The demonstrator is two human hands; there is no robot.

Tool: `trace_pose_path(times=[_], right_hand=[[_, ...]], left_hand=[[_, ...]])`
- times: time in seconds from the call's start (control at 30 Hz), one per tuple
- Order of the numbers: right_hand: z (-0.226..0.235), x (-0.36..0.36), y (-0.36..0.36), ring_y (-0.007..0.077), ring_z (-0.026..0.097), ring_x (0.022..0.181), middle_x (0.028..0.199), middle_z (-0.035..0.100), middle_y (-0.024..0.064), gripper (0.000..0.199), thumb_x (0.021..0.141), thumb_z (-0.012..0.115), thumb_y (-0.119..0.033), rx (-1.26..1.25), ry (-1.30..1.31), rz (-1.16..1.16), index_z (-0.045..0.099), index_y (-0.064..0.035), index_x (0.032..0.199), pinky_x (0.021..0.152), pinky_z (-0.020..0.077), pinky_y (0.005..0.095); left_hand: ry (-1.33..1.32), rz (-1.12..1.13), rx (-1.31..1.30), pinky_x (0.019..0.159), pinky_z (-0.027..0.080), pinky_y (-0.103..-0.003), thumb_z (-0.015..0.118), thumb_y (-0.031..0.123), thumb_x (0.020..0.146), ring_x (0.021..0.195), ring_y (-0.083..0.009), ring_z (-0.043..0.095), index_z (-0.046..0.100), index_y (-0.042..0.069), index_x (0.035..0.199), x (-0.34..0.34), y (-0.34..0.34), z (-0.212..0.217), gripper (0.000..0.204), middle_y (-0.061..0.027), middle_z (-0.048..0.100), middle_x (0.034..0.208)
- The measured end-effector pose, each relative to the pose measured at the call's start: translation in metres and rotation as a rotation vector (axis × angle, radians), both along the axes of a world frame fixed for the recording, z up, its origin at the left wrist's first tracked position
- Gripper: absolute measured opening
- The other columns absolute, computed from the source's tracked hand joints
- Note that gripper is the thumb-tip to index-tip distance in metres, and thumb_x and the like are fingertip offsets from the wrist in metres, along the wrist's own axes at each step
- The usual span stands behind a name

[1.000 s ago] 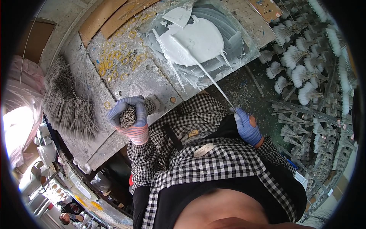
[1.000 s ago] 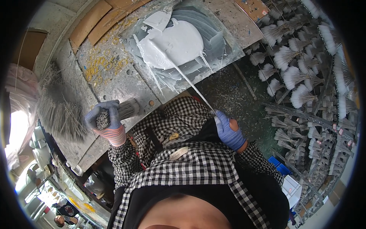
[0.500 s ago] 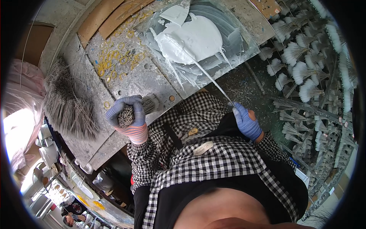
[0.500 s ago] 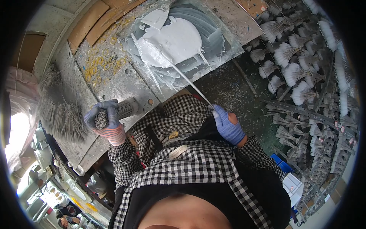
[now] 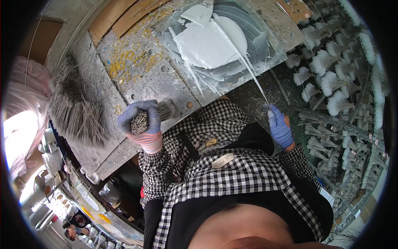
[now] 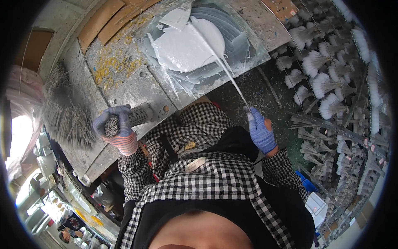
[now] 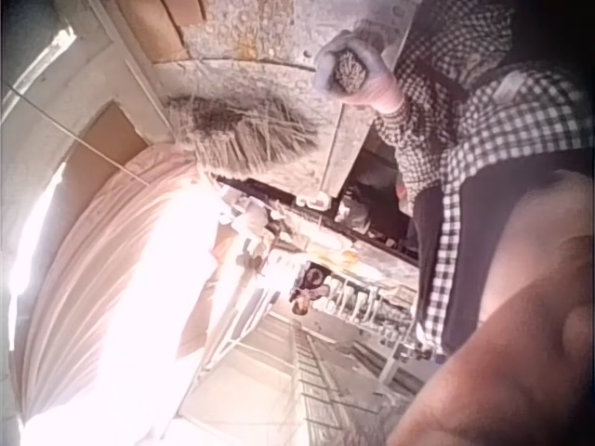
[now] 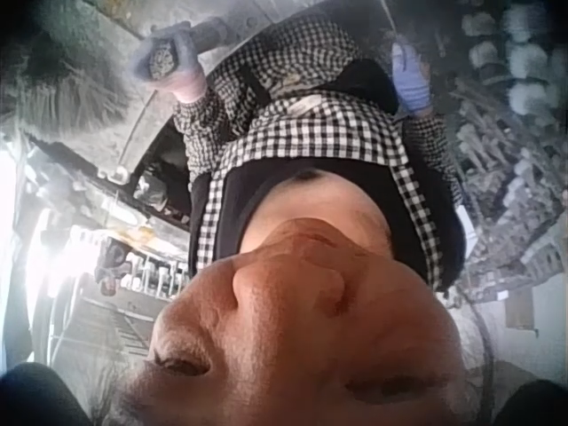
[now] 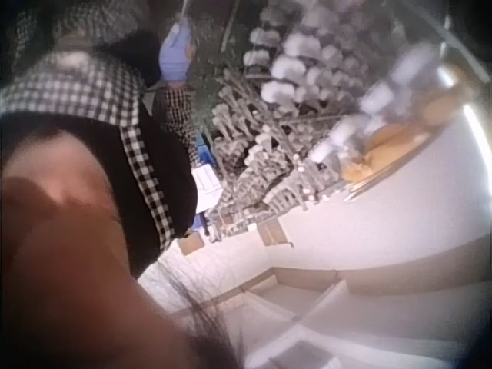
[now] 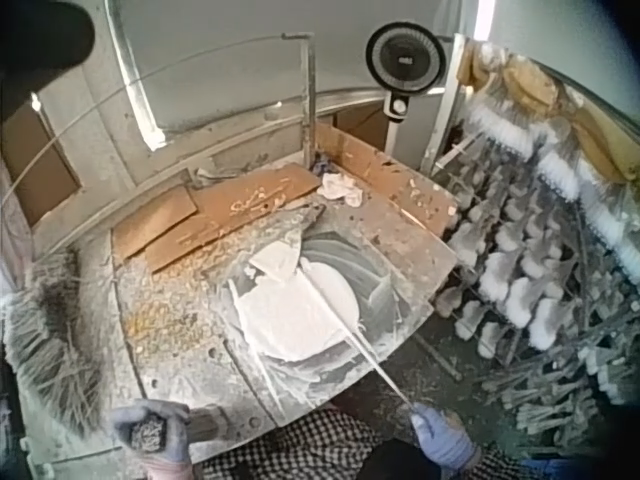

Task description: Gathering and sorting bundles of synthetic brush bristles and dipping them into an adhesive.

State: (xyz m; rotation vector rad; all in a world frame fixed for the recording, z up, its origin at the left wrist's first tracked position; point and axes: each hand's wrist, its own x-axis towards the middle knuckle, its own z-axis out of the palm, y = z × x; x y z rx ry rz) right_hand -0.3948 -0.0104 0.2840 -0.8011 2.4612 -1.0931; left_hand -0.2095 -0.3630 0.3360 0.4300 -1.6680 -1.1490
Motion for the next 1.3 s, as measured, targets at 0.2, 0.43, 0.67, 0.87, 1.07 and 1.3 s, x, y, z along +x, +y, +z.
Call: trace_pose_path(times=[0.2,0.43,0.67,0.87,1.07,1.3], right_hand=[[0.013,-0.005,-0.016,0.0199,0.066,0.081,0.106,0.070,0.0180,0.035,0.101,0.052,-0.012,0.090,0.022,0.068,0.057,-0.0037,0.134,0.072,0.0511,0.0328],[0.077,-0.023,-0.063,0.0352,0.051,0.130,0.142,0.051,0.0237,0.065,0.097,0.063,-0.034,0.195,0.435,0.231,0.041,0.0002,0.148,0.110,0.0383,0.0431],[0.020,0.074,-0.278,0.0289,0.043,0.134,0.149,0.040,0.0171,0.092,0.081,0.082,-0.018,-0.196,-0.735,1.108,0.026,-0.0015,0.152,0.117,0.0288,0.0401],[0.035,0.223,-0.339,0.0216,0.050,0.123,0.136,0.048,0.0117,0.077,0.073,0.085,-0.007,-0.185,-2.104,1.308,0.041,-0.0022,0.136,0.106,0.0390,0.0343],[0.017,0.320,-0.306,0.0142,0.058,0.106,0.113,0.060,0.0054,0.047,0.070,0.083,0.001,-0.151,-4.003,-0.526,0.061,-0.0034,0.111,0.091,0.0506,0.0299],[0.079,0.375,-0.244,0.0142,0.061,0.098,0.102,0.063,0.0034,0.046,0.070,0.085,-0.007,-0.156,-3.363,-0.122,0.061,-0.0032,0.109,0.088,0.0491,0.0278]], left_hand=[[-0.096,0.100,-0.006,0.078,0.056,-0.036,0.072,-0.016,0.074,0.084,-0.0211,0.067,0.048,0.008,0.110,0.017,-0.002,0.016,0.049,-0.0126,0.067,0.092],[0.043,-0.006,0.144,0.085,0.053,-0.030,0.086,0.007,0.074,0.096,-0.0148,0.063,0.062,0.007,0.106,0.045,0.012,0.027,0.041,-0.0044,0.064,0.102],[0.080,0.368,0.208,0.080,0.050,-0.030,0.080,0.013,0.073,0.088,-0.0136,0.060,0.059,0.006,0.099,0.081,0.042,0.043,0.034,-0.0045,0.062,0.092],[0.047,0.830,0.114,0.077,0.051,-0.030,0.076,0.012,0.076,0.084,-0.0153,0.061,0.060,0.005,0.099,0.097,0.024,-0.002,0.029,-0.0046,0.063,0.088],[0.094,1.051,0.208,0.079,0.050,-0.032,0.075,0.012,0.074,0.086,-0.0177,0.061,0.057,0.005,0.102,0.145,0.066,0.007,0.034,-0.0074,0.062,0.092],[0.054,1.227,0.136,0.084,0.051,-0.032,0.077,0.014,0.074,0.093,-0.0191,0.063,0.058,0.007,0.113,0.209,0.137,0.040,0.044,-0.0064,0.063,0.098]])
